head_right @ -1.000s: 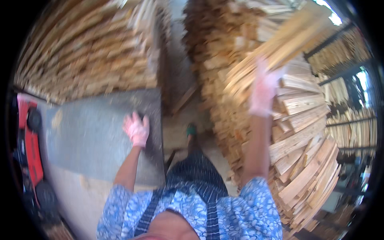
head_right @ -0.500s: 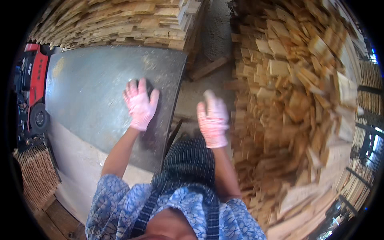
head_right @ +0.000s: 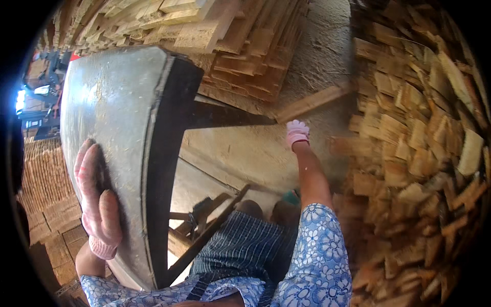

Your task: The person stacks wooden planks onto a metal rack in a lumber yard. They repeatedly lift planks from a large pile, arrange them on the rack, and adjust the stack to ensure stability.

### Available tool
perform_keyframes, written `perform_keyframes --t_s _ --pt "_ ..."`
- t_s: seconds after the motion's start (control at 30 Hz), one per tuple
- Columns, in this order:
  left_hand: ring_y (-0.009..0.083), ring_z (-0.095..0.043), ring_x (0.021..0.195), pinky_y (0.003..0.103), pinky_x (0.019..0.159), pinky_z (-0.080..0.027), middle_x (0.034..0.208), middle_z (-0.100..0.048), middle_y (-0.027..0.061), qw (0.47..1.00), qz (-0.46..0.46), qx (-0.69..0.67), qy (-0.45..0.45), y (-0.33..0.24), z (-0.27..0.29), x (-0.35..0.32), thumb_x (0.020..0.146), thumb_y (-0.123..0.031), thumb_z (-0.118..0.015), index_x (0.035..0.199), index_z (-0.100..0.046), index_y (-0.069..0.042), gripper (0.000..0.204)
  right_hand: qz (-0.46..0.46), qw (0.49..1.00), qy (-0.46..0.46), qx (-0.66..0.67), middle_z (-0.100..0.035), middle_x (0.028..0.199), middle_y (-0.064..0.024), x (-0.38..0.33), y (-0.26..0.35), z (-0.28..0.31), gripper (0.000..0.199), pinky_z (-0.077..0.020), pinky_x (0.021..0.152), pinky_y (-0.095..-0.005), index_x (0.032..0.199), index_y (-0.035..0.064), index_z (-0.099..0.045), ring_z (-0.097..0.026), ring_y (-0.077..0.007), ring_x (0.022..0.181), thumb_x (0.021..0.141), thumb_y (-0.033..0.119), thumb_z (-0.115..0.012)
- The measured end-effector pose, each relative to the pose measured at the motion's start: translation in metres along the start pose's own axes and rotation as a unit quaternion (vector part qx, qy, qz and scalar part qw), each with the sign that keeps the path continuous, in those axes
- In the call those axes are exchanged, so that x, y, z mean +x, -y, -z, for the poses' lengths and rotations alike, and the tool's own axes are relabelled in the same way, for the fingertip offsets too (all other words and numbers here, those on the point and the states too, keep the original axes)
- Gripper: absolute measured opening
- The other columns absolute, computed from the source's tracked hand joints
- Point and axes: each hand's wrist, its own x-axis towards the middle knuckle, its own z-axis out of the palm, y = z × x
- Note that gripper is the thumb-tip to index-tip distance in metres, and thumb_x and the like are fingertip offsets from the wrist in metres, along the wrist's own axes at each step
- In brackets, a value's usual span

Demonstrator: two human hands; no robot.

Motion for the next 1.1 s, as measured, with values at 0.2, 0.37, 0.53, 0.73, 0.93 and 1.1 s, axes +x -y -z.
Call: perform_keyframes --t_s 0.2,0.37,0.53,0.73,0.93,1.1 --pt "0.0368 -0.031 0.148 0.048 0.123 -0.021 0.159 -0.031 0.0219 0.999 0.030 -0.003 -0.016 -0.013 -0.004 -0.006 0.104 -0.050 -0.035 0.156 -0.030 0.000 0.072 0.102 0.982 -0.159 -0.016 -0.053 0.133 -0.0107 0.089 -0.002 -0.026 0.035 -0.0502 0.091 -0.0529 0.129 0.0197 -0.056 -0.050 -0.0340 0.126 0.094 0.024 -0.054" --pt "0.0343 -0.034 0.146 0.047 0.123 -0.023 0.158 -0.034 0.0203 0.996 0.048 -0.063 -0.047 -0.016 -0.014 -0.020 0.103 -0.053 -0.037 0.155 -0.032 -0.001 0.074 0.089 0.993 -0.071 -0.022 -0.041 0.156 -0.0085 0.101 0.005 -0.045 0.046 -0.0441 0.099 -0.0567 0.145 0.0283 -0.047 -0.035 -0.0346 0.146 0.100 0.026 -0.046" --pt "0.0317 -0.038 0.145 0.046 0.123 -0.025 0.157 -0.037 0.0188 0.979 0.067 -0.162 -0.107 -0.007 -0.029 -0.032 0.103 -0.056 -0.039 0.155 -0.033 -0.001 0.076 0.084 0.979 -0.110 -0.152 -0.045 0.149 -0.0120 0.094 -0.001 -0.080 0.046 -0.0375 0.101 -0.0620 0.146 0.0292 -0.048 -0.038 -0.0410 0.137 0.100 0.032 -0.050" --pt "0.0414 -0.041 0.140 0.047 0.120 -0.028 0.152 -0.039 0.0279 0.997 0.036 -0.040 -0.048 -0.001 -0.010 -0.034 0.093 -0.026 -0.050 0.148 -0.040 0.006 0.064 0.170 0.955 -0.121 -0.209 -0.054 0.139 -0.0124 0.024 0.007 -0.121 0.036 -0.0338 0.099 -0.0655 0.132 0.0227 -0.062 -0.043 -0.0433 0.132 0.100 0.032 -0.049" --pt "0.0515 -0.049 0.126 0.055 0.111 -0.038 0.137 -0.049 0.0348 0.990 -0.039 -0.008 -0.136 0.032 -0.050 -0.055 0.086 -0.022 -0.069 0.136 -0.053 0.003 0.058 0.274 0.927 -0.124 -0.223 -0.060 0.123 -0.0093 -0.080 0.013 -0.071 0.034 -0.0404 0.097 -0.0570 0.122 0.0155 -0.063 -0.053 -0.0315 0.120 0.097 0.032 -0.050" --pt "0.0492 -0.041 0.136 0.061 0.117 -0.027 0.140 -0.046 0.0306 0.992 -0.025 -0.034 -0.118 0.067 -0.059 -0.080 0.090 -0.037 -0.065 0.139 -0.051 0.000 0.063 0.308 0.925 -0.216 -0.052 -0.057 0.121 -0.0121 -0.183 0.061 -0.012 0.056 -0.0454 0.096 -0.0484 0.124 0.0117 -0.055 -0.055 -0.0310 0.115 0.075 0.025 -0.078"
